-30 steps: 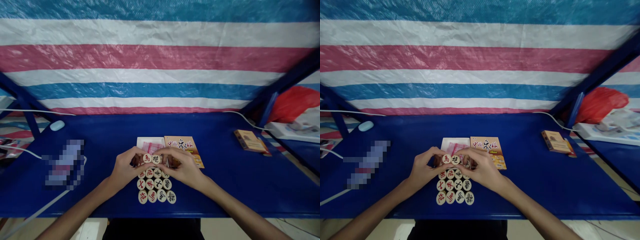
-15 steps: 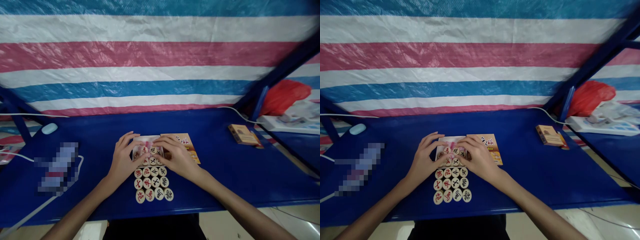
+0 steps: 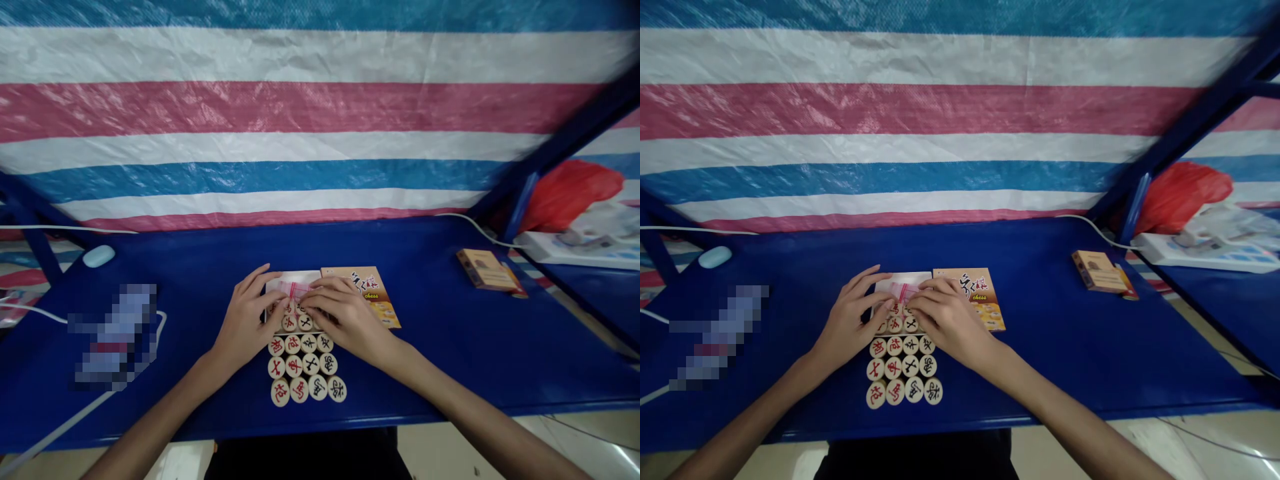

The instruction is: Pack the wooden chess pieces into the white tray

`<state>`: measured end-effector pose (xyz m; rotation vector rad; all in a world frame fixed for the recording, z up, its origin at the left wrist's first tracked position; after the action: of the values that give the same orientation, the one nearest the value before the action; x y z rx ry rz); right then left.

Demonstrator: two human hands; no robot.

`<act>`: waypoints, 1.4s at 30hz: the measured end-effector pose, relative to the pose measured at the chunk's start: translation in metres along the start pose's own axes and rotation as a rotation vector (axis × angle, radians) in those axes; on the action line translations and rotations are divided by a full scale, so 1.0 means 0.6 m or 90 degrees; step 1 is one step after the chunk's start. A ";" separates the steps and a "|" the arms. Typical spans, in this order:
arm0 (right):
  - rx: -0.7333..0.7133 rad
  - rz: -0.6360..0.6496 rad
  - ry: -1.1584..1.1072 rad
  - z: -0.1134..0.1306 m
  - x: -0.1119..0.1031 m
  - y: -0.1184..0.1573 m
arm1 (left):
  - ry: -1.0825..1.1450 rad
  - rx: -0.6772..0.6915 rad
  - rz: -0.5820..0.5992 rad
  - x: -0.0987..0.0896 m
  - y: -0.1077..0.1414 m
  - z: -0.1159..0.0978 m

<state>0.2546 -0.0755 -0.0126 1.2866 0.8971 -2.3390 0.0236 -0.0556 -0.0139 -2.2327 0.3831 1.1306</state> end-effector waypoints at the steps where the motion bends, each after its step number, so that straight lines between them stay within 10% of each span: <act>1: 0.001 -0.004 -0.006 0.000 0.001 0.000 | 0.006 -0.003 -0.004 0.000 0.001 0.001; 11: 0.017 -0.109 -0.018 0.033 -0.035 0.010 | 0.071 -0.027 -0.125 -0.033 0.013 -0.016; 23: 0.210 -0.138 -0.027 0.110 -0.001 0.192 | 0.021 -0.152 -0.098 -0.016 0.211 -0.100; 42: 0.166 -0.170 0.033 0.117 0.022 0.188 | -0.008 -0.126 -0.151 0.004 0.200 -0.113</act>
<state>0.2648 -0.2061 -0.0376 1.4071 0.8454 -2.7170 0.0080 -0.1915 -0.0305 -2.3650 -0.0023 1.0940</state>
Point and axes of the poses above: each hand's wrist, its own y-axis away from the middle knuckle, its own x-axis out of the palm, z = x × y, the point moved 1 cm from there along -y, towards the middle knuckle, and after that the axes turned 3 degrees about z, right-handed, at the moved point
